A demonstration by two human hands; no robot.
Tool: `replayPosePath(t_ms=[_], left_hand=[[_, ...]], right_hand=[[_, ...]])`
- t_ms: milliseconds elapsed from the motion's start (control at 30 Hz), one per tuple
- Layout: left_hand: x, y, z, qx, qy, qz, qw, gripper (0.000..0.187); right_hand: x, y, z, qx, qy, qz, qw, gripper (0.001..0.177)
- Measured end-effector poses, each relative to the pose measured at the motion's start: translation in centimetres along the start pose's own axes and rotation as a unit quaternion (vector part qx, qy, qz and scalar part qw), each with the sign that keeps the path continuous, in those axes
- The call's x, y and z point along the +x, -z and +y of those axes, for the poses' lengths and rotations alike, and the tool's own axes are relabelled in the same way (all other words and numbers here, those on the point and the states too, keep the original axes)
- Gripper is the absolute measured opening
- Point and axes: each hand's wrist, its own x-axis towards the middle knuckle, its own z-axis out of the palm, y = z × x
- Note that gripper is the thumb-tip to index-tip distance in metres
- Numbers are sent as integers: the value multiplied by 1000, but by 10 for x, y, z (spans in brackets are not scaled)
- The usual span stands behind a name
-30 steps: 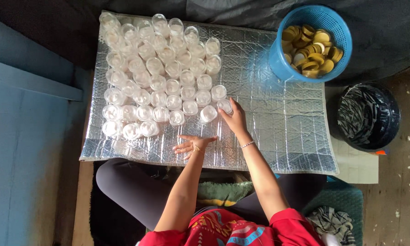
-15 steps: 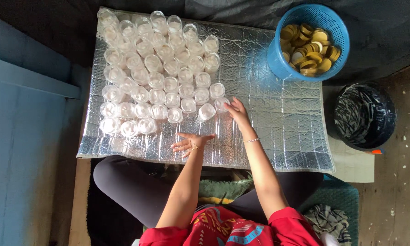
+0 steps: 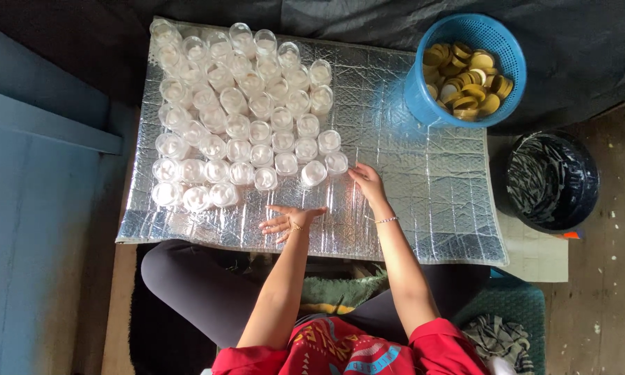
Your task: Arranging small clear plastic containers into an organized grid on a reflective mat.
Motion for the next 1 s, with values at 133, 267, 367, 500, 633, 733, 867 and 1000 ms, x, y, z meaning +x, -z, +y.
replayPosePath(t_ms=[133,267,367,500,633,733,867,1000], left_hand=[[18,6,-11,-19,-9,-164,986,191],[25,4,-11,-50,-18,-222,974,191],[18,32,-10,-50,-23,-238,970,190],[1,55,-4,-13,-16,-217,976,182],[1,67,-1,-35,-30,-219,975,183],[0,68,-4,-36,-32,-234,971,184],[-2,75,-2,-43,-31,-244,968,184],[7,46,-9,-38,-29,-238,970,184]], right_hand=[[12,3,18,1,-9,41,999,54],[-21,-11,-49,-120,231,-1,966,77],[-36,-36,-88,-339,354,-38,871,101],[-32,-58,-102,-493,315,-49,810,109],[-29,-56,-99,-438,296,-67,846,104],[-26,-48,-93,-444,294,-46,845,101],[-12,-33,-117,-383,256,33,887,101],[44,-20,-146,-332,298,125,886,98]])
